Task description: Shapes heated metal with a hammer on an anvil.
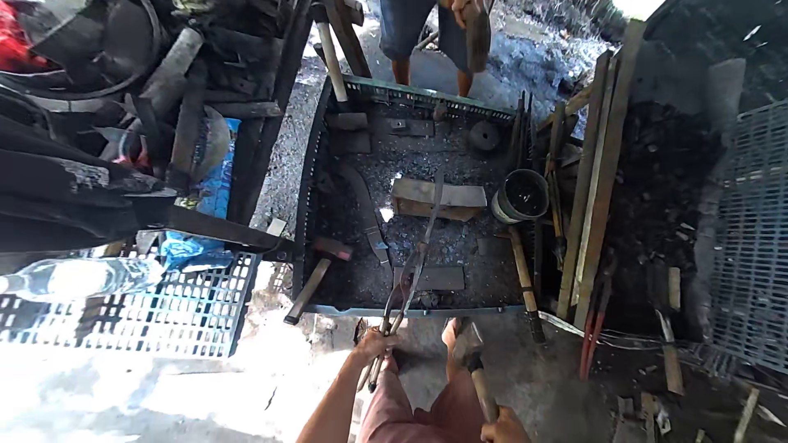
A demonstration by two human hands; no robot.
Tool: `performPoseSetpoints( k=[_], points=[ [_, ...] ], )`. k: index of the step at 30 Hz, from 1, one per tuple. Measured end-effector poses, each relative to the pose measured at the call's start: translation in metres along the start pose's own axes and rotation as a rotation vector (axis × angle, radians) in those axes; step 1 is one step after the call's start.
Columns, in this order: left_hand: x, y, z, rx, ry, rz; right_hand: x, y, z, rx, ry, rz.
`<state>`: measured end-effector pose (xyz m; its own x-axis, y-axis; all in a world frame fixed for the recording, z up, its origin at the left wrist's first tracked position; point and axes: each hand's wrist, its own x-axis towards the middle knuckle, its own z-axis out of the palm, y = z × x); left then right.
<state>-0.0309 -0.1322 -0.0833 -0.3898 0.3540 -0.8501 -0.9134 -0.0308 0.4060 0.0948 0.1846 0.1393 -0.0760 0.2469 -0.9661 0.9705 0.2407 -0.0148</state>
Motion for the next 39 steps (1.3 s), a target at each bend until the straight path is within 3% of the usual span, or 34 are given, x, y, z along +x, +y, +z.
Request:
performPoseSetpoints(
  k=[6, 17, 19, 21, 23, 25, 35, 39],
  points=[
    [0.004, 0.0, 0.009, -0.036, -0.034, -0.082, 0.046, -0.034, -0.047, -0.117, -0.046, -0.017],
    [0.008, -0.009, 0.086, -0.171, 0.025, -0.119, 0.129, -0.085, -0.168, -0.29, -0.031, 0.062],
    [0.011, -0.013, 0.1, -0.165, 0.089, -0.089, 0.142, -0.096, -0.183, -0.301, -0.01, 0.062],
    [0.013, -0.011, 0.115, -0.018, 0.263, -0.07, 0.151, -0.105, -0.194, -0.292, 0.008, 0.06],
    [0.018, -0.004, 0.131, 0.318, 0.473, -0.113, 0.158, -0.114, -0.202, -0.281, 0.017, 0.064],
    [0.018, -0.001, 0.143, 0.516, 0.579, -0.121, 0.16, -0.122, -0.205, -0.252, 0.015, 0.07],
    [-0.012, 0.001, 0.151, 0.526, 0.519, -0.134, 0.155, -0.144, -0.192, -0.273, 0.013, 0.01],
    [-0.031, 0.021, 0.156, 0.533, 0.481, -0.09, 0.143, -0.147, -0.18, -0.322, 0.002, -0.01]
  ],
)
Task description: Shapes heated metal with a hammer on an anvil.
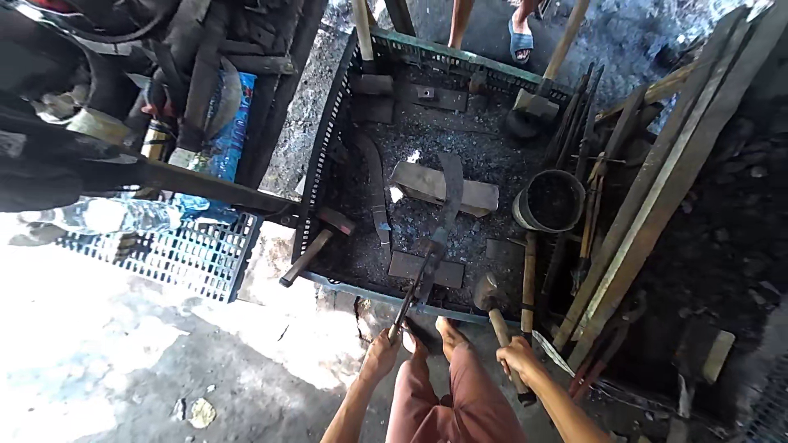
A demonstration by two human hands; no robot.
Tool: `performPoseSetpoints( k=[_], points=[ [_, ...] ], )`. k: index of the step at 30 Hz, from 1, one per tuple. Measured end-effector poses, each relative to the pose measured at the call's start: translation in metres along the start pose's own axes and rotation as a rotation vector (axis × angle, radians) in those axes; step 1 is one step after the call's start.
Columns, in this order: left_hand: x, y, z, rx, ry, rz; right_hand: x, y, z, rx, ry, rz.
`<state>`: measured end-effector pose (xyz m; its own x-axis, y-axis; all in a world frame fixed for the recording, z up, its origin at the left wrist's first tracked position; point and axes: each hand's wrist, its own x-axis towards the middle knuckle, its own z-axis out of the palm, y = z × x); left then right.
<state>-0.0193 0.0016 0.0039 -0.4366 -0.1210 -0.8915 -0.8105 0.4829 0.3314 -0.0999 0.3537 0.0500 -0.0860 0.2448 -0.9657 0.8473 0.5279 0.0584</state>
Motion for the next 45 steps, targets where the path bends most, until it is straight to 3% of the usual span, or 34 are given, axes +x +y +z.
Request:
performPoseSetpoints(
  k=[7, 12, 18, 25, 28, 32, 34, 36, 39, 41, 43, 45],
  points=[
    [-0.004, -0.002, -0.02, 0.033, -0.001, 0.074, -0.03, -0.002, 0.027, -0.008, 0.019, -0.074],
    [-0.008, -0.019, -0.057, 0.041, -0.056, 0.041, -0.068, 0.008, 0.05, 0.039, 0.051, -0.118],
    [-0.065, 0.0, -0.133, 0.503, 0.386, -0.054, -0.123, -0.015, 0.041, 0.042, 0.07, -0.278],
    [-0.079, 0.035, -0.215, 0.879, 0.622, 0.185, -0.201, -0.109, -0.023, -0.133, 0.303, -0.66],
    [-0.085, 0.056, -0.235, 0.959, 0.666, 0.208, -0.177, -0.16, -0.033, -0.141, 0.371, -0.78],
    [-0.091, 0.082, -0.243, 1.096, 0.715, 0.161, -0.067, -0.205, -0.012, -0.008, 0.279, -0.776],
    [-0.096, 0.088, -0.239, 1.164, 0.692, 0.123, -0.045, -0.195, -0.004, 0.032, 0.182, -0.638],
    [-0.095, 0.088, -0.235, 1.162, 0.625, 0.053, -0.061, -0.172, -0.007, 0.101, 0.132, -0.58],
    [-0.099, 0.071, -0.216, 0.956, 0.444, -0.058, -0.068, -0.098, -0.017, 0.063, 0.132, -0.478],
    [-0.094, 0.069, -0.2, 0.815, 0.269, -0.099, -0.064, -0.075, -0.02, 0.046, 0.067, -0.4],
    [-0.08, 0.061, -0.173, 0.634, 0.099, -0.057, -0.057, -0.061, -0.013, 0.023, 0.025, -0.319],
    [-0.059, 0.058, -0.135, 0.396, 0.052, 0.04, -0.042, -0.054, -0.002, 0.024, -0.004, -0.271]
  ],
)
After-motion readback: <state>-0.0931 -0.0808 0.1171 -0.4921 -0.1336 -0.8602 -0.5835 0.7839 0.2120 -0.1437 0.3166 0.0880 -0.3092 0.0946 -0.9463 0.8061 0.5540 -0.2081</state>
